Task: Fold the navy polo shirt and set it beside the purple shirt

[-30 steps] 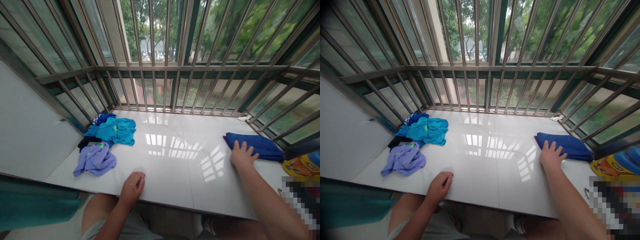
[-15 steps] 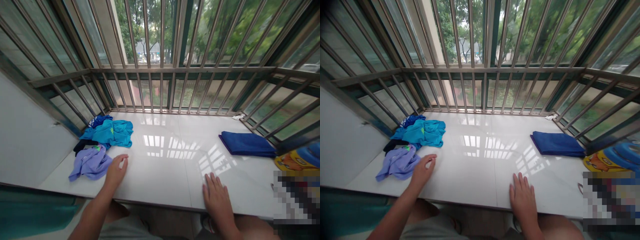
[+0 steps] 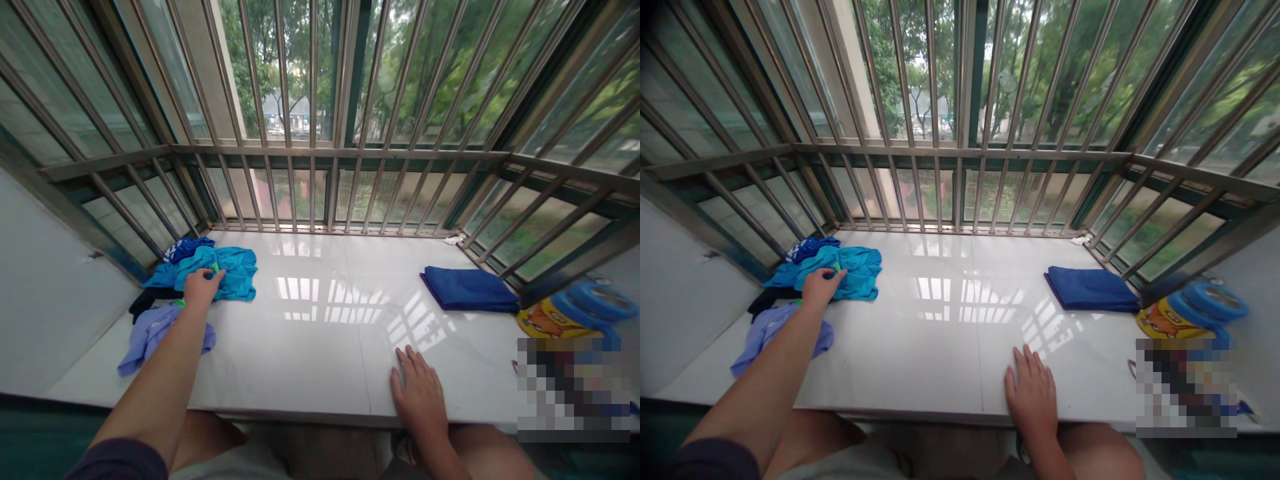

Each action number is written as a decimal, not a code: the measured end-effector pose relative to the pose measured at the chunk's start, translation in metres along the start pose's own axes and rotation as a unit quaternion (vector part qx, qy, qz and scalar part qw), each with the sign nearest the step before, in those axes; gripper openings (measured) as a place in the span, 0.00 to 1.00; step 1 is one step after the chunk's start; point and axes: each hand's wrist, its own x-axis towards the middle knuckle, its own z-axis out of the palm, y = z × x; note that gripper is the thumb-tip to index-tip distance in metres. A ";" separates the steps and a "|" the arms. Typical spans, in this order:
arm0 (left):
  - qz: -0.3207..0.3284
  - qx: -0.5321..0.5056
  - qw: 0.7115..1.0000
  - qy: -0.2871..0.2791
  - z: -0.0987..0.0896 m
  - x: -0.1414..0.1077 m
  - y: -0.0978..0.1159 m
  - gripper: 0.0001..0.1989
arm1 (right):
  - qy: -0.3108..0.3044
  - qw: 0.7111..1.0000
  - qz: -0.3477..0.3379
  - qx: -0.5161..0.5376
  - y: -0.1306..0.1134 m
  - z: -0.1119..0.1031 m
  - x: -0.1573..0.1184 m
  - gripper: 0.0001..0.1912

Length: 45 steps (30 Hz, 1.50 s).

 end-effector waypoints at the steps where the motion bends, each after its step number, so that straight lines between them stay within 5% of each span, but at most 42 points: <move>1: -0.003 -0.010 1.000 0.006 0.002 -0.003 0.003 0.24 | 0.000 1.000 -0.001 0.000 0.000 0.000 0.000 0.31; 6: -0.002 -0.058 0.998 -0.028 0.001 -0.026 0.020 0.12 | -0.008 1.000 0.000 -0.007 -0.002 -0.001 -0.001 0.32; 9: 0.049 -0.100 0.993 -0.048 0.007 -0.063 0.037 0.12 | -0.002 1.000 0.006 0.002 -0.001 0.000 0.000 0.32; 13: 0.152 -0.174 0.960 -0.155 0.022 -0.162 0.067 0.16 | -0.012 0.996 0.012 0.083 -0.004 -0.008 0.006 0.29; 16: 0.244 -0.255 0.894 -0.277 0.025 -0.257 0.084 0.18 | -0.065 0.971 0.046 0.224 -0.027 -0.024 0.013 0.27; 19: 0.330 -0.269 0.826 -0.369 0.015 -0.338 0.092 0.07 | -0.150 0.932 0.080 0.321 -0.068 -0.038 0.016 0.28; 22: 0.453 -0.242 0.780 -0.357 0.000 -0.381 0.091 0.10 | -0.213 0.921 0.053 0.322 -0.104 -0.043 0.015 0.25; 24: 0.470 -0.229 0.781 -0.341 -0.005 -0.384 0.090 0.10 | -0.225 0.925 0.018 0.305 -0.115 -0.043 0.013 0.18; 28: 0.363 -0.209 0.863 -0.283 0.003 -0.349 0.092 0.16 | -0.184 0.929 -0.072 0.312 -0.114 -0.051 0.006 0.12; 30: 0.351 -0.193 0.880 -0.256 0.013 -0.325 0.091 0.26 | -0.146 0.923 -0.158 0.318 -0.113 -0.062 0.000 0.09; 33: 0.410 -0.157 0.842 -0.314 0.026 -0.300 0.093 0.40 | -0.135 0.899 -0.288 0.301 -0.116 -0.086 -0.010 0.07; 35: 0.436 -0.141 0.807 -0.373 0.027 -0.291 0.098 0.36 | -0.166 0.881 -0.327 0.299 -0.118 -0.102 -0.015 0.08; 39: 0.415 -0.193 0.778 -0.431 0.004 -0.283 0.112 0.15 | -0.247 0.852 -0.266 0.378 -0.113 -0.122 -0.015 0.16; 45: 0.284 -0.295 0.794 -0.450 -0.071 -0.271 0.105 0.14 | -0.314 0.803 -0.107 0.494 -0.089 -0.129 -0.011 0.07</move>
